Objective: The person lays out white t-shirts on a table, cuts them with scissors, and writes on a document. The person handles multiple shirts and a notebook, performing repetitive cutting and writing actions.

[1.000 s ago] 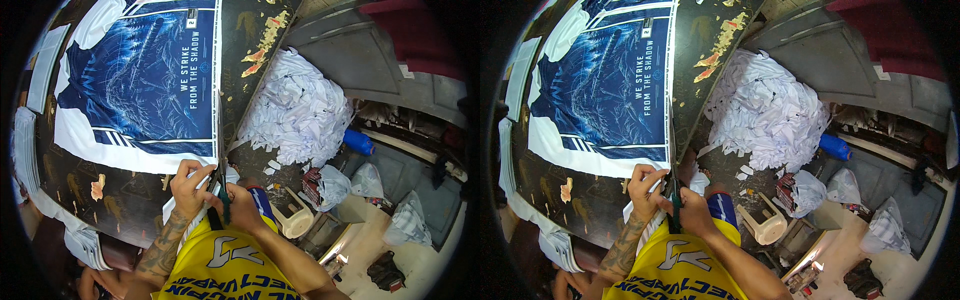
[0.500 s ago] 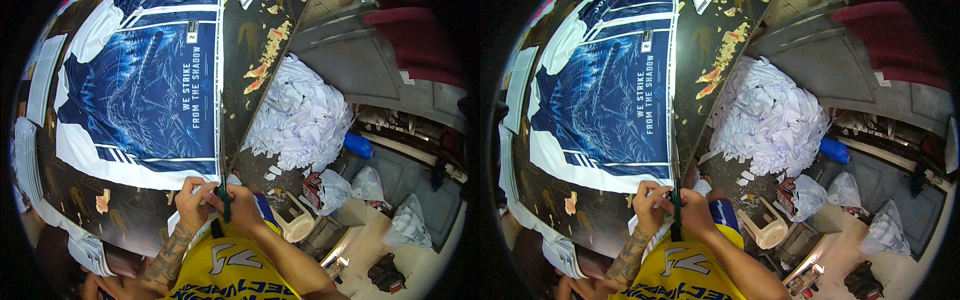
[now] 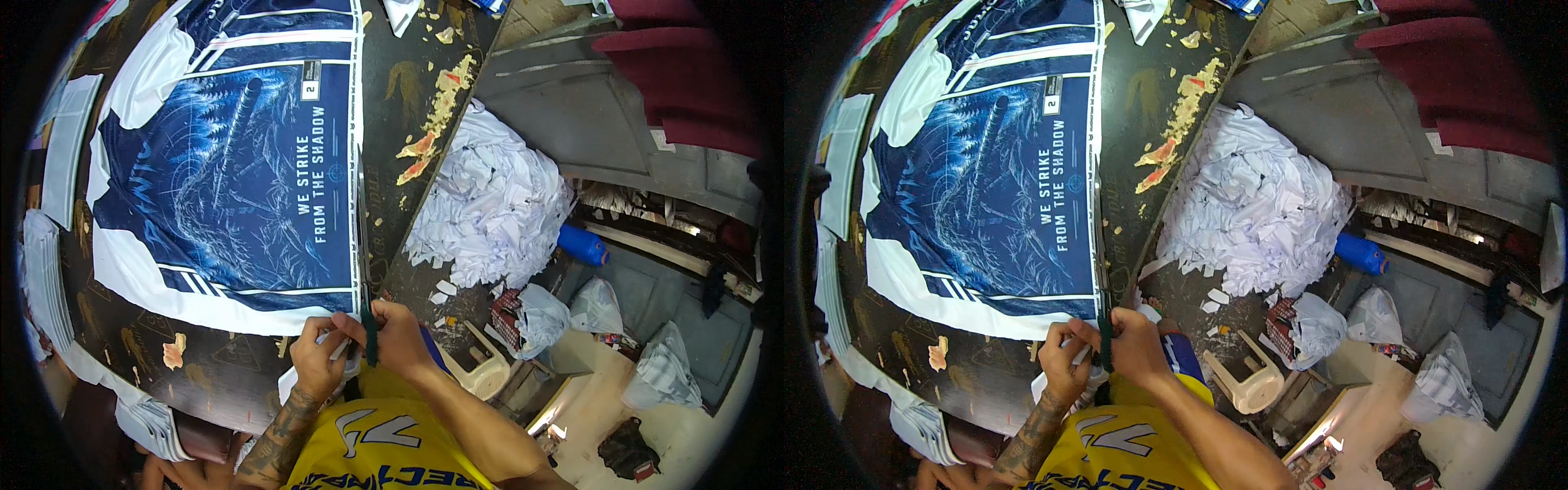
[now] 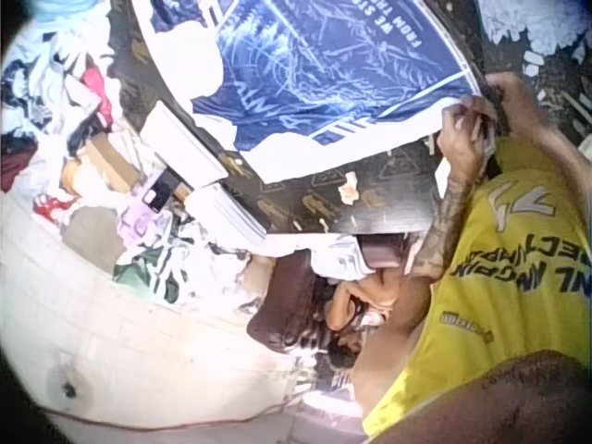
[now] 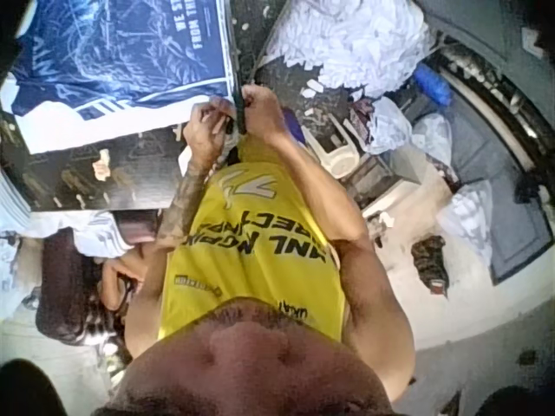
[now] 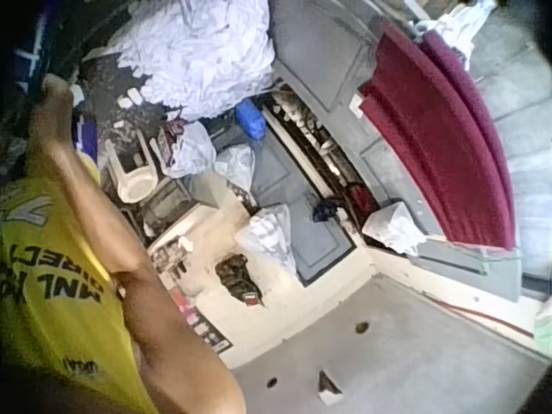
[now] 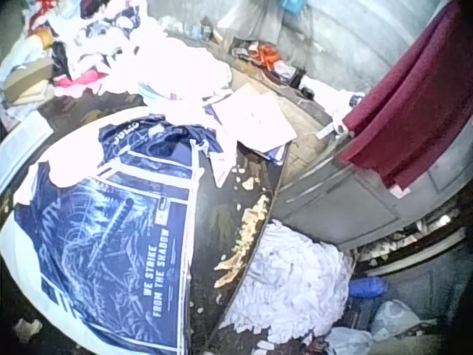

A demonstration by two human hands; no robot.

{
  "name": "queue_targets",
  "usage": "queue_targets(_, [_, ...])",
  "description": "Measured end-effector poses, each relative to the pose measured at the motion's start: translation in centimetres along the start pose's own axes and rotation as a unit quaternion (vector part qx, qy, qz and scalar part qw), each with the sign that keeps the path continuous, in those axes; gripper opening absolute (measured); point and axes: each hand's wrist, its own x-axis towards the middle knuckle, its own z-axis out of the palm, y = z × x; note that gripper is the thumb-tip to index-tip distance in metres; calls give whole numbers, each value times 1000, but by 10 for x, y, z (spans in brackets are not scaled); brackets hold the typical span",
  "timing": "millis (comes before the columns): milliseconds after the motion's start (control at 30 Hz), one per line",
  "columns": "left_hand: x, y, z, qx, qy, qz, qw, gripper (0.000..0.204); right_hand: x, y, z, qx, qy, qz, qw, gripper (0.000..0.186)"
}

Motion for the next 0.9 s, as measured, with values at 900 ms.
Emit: queue_targets(900, [1,5,-10,-23,-68,-41,997,35,51,-59,-17,-53,31,71,996,64])
